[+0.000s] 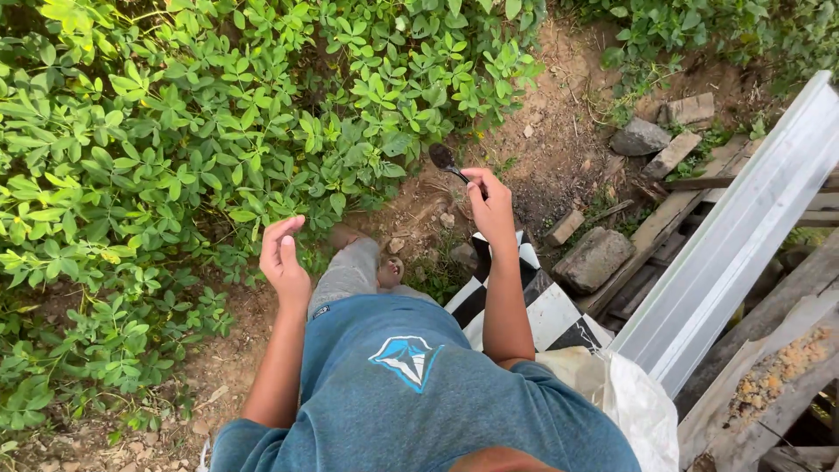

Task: Checking and tending to plants in a garden area while carrying a spoon and checking a container of liquid.

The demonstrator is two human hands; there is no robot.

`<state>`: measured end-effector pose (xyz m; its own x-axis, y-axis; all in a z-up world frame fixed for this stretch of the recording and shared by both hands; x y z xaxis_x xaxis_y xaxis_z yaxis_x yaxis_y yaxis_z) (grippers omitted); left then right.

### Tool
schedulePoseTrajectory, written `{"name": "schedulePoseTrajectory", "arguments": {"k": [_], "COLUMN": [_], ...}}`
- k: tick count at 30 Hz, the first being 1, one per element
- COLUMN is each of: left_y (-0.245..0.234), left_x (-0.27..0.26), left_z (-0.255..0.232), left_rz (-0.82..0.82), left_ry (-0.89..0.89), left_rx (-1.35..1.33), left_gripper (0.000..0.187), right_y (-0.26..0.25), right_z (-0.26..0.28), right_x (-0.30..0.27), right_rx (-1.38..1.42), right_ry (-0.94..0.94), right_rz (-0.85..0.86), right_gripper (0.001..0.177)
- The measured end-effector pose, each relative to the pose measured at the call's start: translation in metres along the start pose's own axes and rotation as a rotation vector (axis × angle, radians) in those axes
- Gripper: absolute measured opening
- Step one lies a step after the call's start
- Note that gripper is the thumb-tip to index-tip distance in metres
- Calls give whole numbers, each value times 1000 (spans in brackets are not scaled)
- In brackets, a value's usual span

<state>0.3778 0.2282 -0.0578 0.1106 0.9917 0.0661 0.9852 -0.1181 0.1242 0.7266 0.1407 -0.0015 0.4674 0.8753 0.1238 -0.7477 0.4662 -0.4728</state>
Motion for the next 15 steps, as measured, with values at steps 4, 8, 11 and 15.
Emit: {"name": "schedulePoseTrajectory", "arguments": {"k": [4,8,11,15], "left_y": [11,11,13,17], "left_x": [46,79,97,105], "left_z": [12,28,42,52], "left_rz": [-9,5,11,6], "left_ry": [-44,-58,-99,-155], "left_rx": [-3,52,39,70], "left_gripper": [23,24,24,24], "right_y": [4,22,35,54], "right_z": [-13,-28,-39,-50], "right_x": [40,66,84,107], "right_rx": [-53,-97,-97,-60], "right_ry": [-3,14,34,47], "right_rz": [21,49,73,131], "right_gripper": [21,21,21,23]}}
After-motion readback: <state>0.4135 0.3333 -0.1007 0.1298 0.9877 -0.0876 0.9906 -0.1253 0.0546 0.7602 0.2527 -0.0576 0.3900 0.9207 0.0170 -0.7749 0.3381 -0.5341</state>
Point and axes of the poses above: each hand's wrist, its own x-axis towards the middle knuckle, its own y-axis out of the palm, z = x × y, the point moved 1 cm from there along x, towards the middle knuckle, and after that the axes turned 7 degrees about -y, right-handed, at the moved point
